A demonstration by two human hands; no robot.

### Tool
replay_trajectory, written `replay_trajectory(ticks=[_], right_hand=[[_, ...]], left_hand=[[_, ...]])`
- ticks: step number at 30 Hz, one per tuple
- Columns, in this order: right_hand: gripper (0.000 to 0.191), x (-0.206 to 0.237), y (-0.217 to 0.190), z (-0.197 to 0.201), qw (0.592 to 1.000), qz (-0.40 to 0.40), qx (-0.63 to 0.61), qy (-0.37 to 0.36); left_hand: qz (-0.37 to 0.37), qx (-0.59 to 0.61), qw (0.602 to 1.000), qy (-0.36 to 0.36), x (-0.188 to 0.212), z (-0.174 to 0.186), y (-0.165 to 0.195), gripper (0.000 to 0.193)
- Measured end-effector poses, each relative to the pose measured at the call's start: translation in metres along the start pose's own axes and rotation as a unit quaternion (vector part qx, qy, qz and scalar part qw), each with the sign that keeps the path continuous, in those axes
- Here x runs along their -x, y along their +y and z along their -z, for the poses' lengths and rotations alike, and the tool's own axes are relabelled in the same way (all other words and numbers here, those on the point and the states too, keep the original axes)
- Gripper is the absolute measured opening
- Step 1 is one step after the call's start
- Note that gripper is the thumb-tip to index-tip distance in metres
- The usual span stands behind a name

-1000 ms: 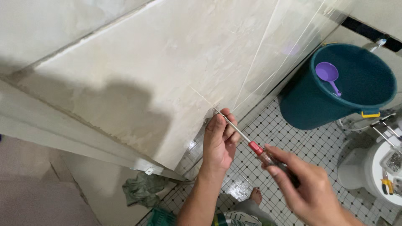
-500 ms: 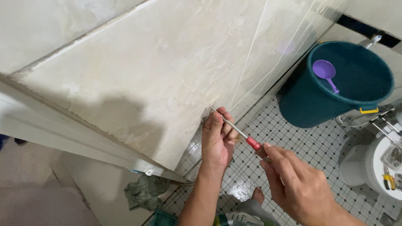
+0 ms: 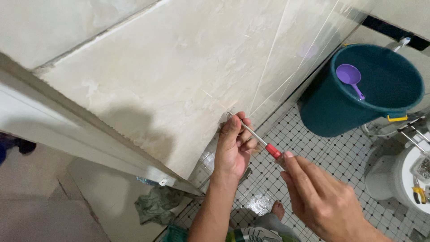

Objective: The person selects screws and wall anchors from a plastic container, then uses a screwdriver to drive them into pre-drilled holes in a tiled wall. The person repeats this process for multiple holes.

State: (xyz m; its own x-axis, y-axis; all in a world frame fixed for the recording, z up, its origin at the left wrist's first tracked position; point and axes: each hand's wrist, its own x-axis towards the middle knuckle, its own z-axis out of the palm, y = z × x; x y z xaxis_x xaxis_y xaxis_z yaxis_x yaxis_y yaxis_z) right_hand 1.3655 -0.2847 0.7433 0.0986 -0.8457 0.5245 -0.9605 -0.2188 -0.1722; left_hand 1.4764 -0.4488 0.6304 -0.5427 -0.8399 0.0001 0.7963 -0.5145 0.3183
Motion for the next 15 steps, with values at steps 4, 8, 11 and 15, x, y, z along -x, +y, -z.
replay_trajectory(ticks=[4,8,11,15], right_hand=[[0.041,-0.002,-0.003,-0.002,0.98,-0.178,-0.059,-0.073],[0.034,-0.004,0.02,0.0,0.715,-0.464,-0.515,-0.093],[0.037,-0.002,0.025,0.004,0.678,-0.476,-0.553,-0.091],[0.041,0.007,0.005,0.01,0.969,-0.172,-0.179,-0.003]], left_hand=[[0.018,0.03,0.999,0.02,0.005,-0.002,0.0,0.037],[-0.008,-0.022,0.999,-0.03,0.017,-0.003,-0.005,0.044],[-0.036,-0.082,0.994,-0.056,0.023,-0.003,-0.015,0.041],[-0.051,-0.084,0.994,-0.058,0.023,0.0,-0.02,0.034]])
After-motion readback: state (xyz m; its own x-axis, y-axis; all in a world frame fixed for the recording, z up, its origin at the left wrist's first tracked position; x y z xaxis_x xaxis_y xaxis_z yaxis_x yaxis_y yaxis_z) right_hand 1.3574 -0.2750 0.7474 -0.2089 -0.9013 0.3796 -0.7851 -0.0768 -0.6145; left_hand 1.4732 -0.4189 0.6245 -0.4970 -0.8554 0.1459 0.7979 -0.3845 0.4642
